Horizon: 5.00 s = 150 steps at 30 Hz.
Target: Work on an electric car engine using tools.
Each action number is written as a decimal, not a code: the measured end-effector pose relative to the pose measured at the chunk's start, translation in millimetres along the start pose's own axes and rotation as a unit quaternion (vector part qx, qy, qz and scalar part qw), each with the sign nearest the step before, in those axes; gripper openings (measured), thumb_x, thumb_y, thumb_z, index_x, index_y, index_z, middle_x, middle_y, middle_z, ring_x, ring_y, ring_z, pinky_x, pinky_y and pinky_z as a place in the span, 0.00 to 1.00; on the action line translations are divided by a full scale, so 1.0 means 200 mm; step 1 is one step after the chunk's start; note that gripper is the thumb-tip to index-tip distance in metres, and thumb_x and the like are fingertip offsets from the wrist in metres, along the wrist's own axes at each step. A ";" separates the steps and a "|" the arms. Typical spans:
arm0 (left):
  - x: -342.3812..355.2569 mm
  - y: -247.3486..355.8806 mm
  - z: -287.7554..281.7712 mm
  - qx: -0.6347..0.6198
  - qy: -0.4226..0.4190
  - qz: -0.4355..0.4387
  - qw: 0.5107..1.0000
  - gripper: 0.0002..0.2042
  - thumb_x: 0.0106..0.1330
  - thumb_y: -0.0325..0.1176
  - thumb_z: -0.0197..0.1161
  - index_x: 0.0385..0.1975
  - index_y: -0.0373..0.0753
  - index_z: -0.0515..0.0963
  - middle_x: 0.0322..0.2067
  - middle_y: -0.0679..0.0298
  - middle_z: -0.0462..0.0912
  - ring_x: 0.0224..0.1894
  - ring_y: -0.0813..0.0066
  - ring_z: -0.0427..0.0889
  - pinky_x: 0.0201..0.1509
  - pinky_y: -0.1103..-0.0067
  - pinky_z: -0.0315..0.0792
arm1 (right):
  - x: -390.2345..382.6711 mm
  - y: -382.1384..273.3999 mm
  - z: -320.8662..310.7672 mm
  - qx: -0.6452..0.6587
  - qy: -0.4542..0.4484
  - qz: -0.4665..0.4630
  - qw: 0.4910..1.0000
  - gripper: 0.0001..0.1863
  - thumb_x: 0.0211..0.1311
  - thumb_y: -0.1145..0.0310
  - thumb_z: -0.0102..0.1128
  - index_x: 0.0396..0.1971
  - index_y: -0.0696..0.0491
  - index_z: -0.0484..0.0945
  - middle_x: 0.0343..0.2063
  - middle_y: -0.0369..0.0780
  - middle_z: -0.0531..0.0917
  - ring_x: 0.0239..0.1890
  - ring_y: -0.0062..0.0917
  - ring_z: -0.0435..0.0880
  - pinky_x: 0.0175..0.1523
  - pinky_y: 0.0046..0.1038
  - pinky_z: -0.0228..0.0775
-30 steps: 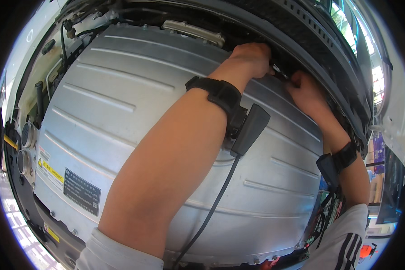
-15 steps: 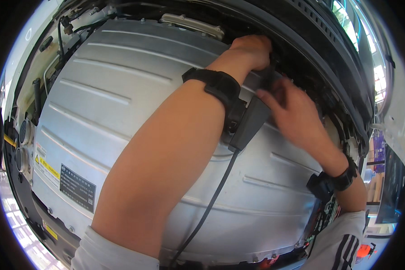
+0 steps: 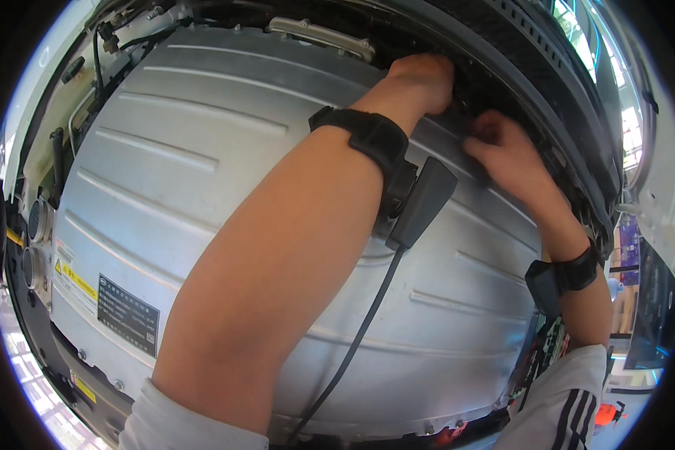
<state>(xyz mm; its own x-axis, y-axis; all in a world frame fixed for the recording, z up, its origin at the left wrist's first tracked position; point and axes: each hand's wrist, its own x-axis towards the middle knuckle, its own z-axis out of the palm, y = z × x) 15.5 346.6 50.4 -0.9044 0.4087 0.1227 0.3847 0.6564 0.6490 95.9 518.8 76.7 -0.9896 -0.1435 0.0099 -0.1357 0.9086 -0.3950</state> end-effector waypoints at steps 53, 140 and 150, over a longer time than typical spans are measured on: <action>0.10 0.01 0.14 -0.216 0.088 0.135 0.963 0.13 0.64 0.40 0.59 0.45 0.46 0.82 0.46 0.62 0.83 0.50 0.63 0.80 0.53 0.71 0.72 | -0.23 0.05 0.03 0.022 0.236 -0.021 0.971 0.21 0.65 0.60 0.51 0.51 0.59 0.73 0.42 0.53 0.81 0.48 0.48 0.79 0.52 0.39 0.69; 0.26 0.15 0.40 -0.065 0.073 0.135 0.986 0.18 0.53 0.35 0.72 0.44 0.39 0.81 0.44 0.59 0.84 0.49 0.66 0.81 0.54 0.74 0.71 | -0.21 0.34 -0.04 -0.114 0.266 0.037 0.956 0.16 0.58 0.69 0.56 0.46 0.43 0.82 0.39 0.46 0.84 0.44 0.42 0.81 0.52 0.37 0.72; 0.24 0.23 0.41 -0.068 0.095 0.164 0.979 0.21 0.54 0.33 0.70 0.49 0.39 0.78 0.48 0.52 0.80 0.54 0.56 0.77 0.59 0.70 0.68 | -0.20 0.32 -0.15 -0.030 0.124 0.050 0.991 0.20 0.58 0.73 0.56 0.53 0.51 0.77 0.46 0.50 0.81 0.49 0.44 0.79 0.54 0.35 0.71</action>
<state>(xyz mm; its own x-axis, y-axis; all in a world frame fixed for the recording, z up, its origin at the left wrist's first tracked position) 5.8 448.0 24.7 -0.7589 0.4496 0.4711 0.6443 0.4131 0.6436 125.8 594.8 77.8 -0.9785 0.0432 0.2017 -0.0310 0.9360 -0.3505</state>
